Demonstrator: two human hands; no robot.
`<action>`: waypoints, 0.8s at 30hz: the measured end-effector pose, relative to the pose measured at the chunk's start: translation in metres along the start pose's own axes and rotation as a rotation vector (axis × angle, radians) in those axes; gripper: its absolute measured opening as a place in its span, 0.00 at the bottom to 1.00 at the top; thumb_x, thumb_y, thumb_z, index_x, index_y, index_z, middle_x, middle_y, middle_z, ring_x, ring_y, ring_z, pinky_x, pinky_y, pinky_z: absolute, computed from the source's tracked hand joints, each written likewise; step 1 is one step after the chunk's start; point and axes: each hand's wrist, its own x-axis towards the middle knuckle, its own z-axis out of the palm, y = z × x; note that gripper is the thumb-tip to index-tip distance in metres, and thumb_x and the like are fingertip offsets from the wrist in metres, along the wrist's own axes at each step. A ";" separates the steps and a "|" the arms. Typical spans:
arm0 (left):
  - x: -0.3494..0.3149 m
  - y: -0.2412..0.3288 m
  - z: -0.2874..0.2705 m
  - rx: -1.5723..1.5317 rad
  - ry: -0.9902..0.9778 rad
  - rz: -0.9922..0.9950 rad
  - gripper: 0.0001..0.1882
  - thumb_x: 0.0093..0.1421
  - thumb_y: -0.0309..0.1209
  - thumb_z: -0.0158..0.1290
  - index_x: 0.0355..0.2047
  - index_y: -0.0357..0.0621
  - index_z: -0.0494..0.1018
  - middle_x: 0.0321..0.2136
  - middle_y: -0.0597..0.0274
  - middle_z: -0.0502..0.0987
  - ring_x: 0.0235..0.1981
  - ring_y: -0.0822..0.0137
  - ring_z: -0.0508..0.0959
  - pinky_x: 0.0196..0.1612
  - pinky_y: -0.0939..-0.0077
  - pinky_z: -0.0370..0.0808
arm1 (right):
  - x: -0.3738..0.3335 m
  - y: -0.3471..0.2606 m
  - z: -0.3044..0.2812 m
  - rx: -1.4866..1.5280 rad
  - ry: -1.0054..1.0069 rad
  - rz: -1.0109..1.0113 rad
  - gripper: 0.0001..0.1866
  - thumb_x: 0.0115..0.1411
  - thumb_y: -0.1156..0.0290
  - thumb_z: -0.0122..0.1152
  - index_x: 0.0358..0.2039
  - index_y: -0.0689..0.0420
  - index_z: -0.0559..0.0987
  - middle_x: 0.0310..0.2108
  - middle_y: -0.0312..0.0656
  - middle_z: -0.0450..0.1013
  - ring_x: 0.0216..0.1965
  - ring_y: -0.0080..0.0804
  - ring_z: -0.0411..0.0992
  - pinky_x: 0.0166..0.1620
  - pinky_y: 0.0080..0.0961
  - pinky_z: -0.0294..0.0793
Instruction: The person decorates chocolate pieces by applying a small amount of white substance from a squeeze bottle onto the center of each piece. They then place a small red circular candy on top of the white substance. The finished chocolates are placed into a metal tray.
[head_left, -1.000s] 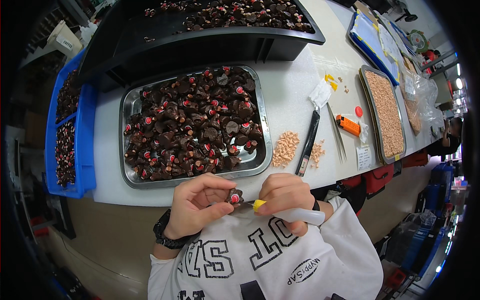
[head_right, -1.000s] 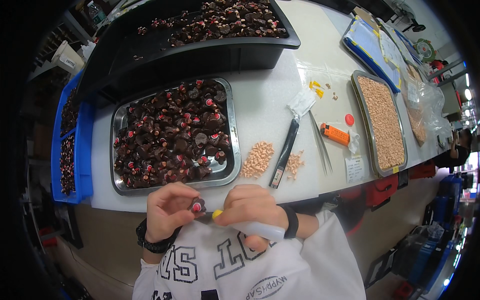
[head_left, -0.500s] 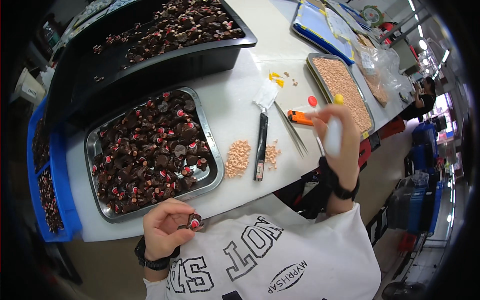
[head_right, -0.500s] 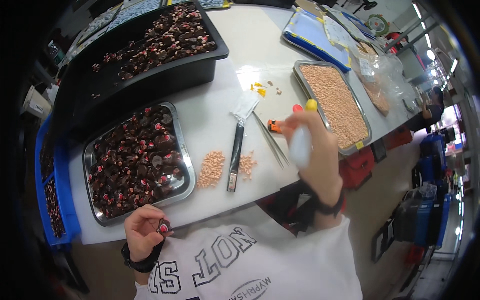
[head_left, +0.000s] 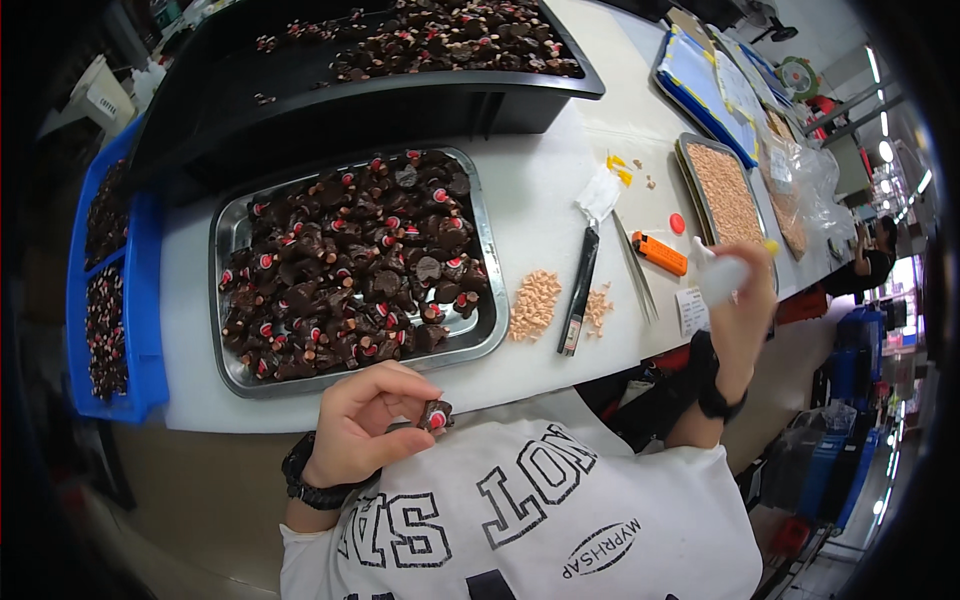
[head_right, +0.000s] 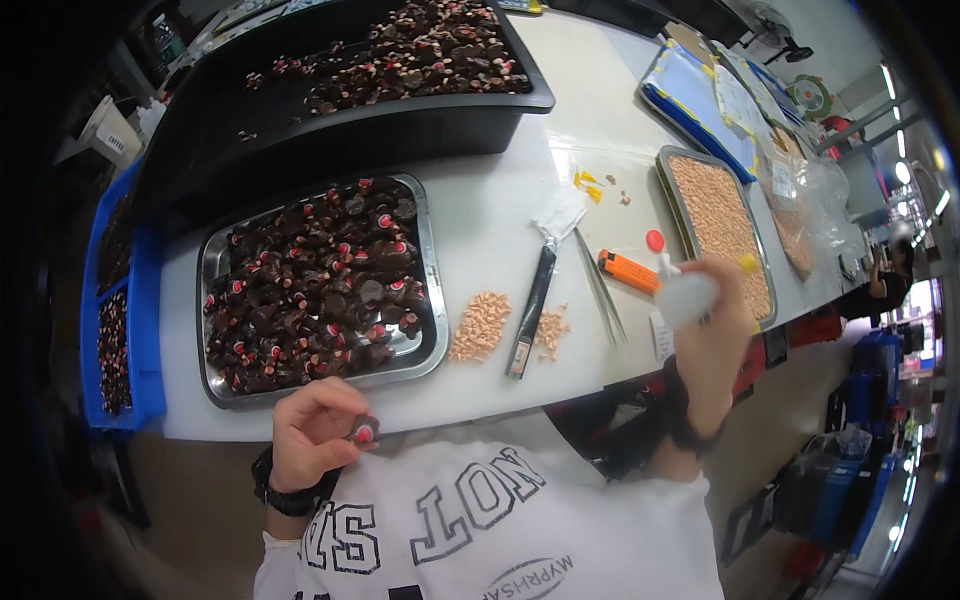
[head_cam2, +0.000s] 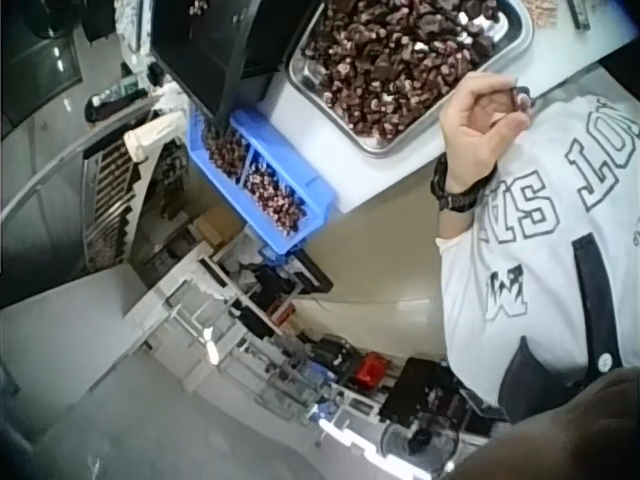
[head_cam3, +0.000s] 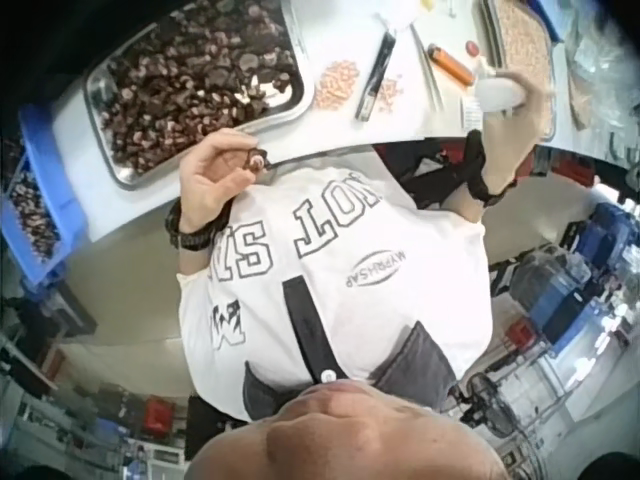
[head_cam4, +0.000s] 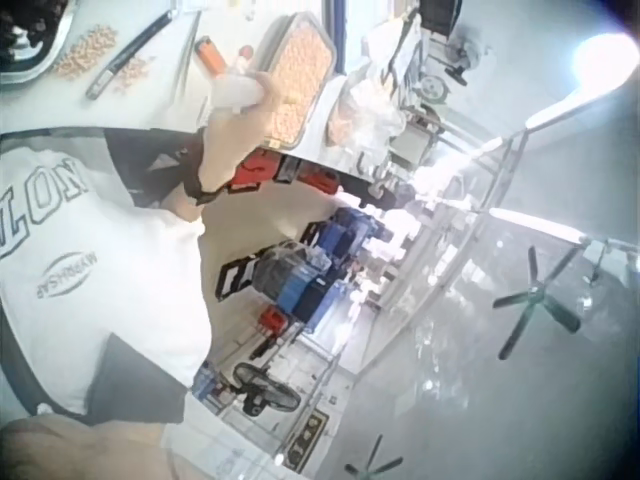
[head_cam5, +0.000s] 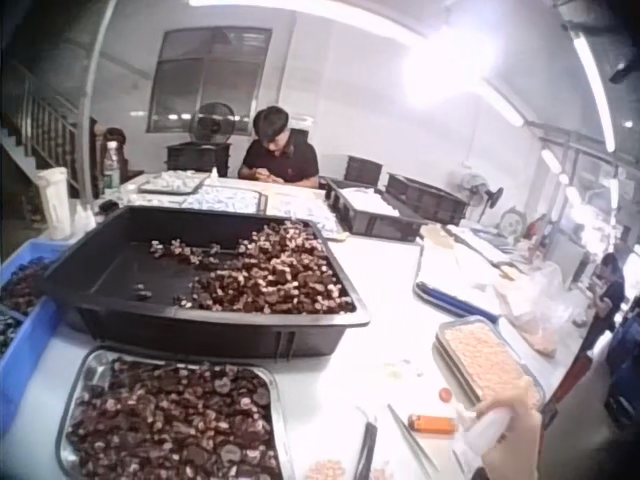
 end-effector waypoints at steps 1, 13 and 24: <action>0.000 -0.002 0.000 -0.004 0.000 0.001 0.20 0.46 0.17 0.59 0.41 0.28 0.68 0.36 0.55 0.70 0.36 0.72 0.73 0.39 0.80 0.70 | -0.010 -0.019 -0.003 0.146 0.095 -0.028 0.15 0.41 0.82 0.61 0.32 0.58 0.71 0.25 0.42 0.72 0.27 0.34 0.72 0.32 0.25 0.69; 0.001 0.000 0.002 -0.024 0.003 0.016 0.17 0.47 0.14 0.56 0.40 0.28 0.69 0.38 0.52 0.70 0.38 0.68 0.73 0.41 0.75 0.72 | -0.047 -0.107 0.067 1.006 -0.656 -0.552 0.19 0.35 0.82 0.59 0.33 0.58 0.72 0.27 0.41 0.70 0.27 0.38 0.69 0.28 0.29 0.67; -0.001 0.000 -0.009 0.084 -0.081 0.089 0.17 0.44 0.15 0.59 0.37 0.29 0.71 0.37 0.49 0.71 0.36 0.68 0.73 0.36 0.78 0.72 | -0.044 -0.108 0.060 1.128 -0.636 -0.209 0.18 0.39 0.77 0.65 0.33 0.58 0.70 0.28 0.41 0.70 0.29 0.38 0.72 0.31 0.26 0.70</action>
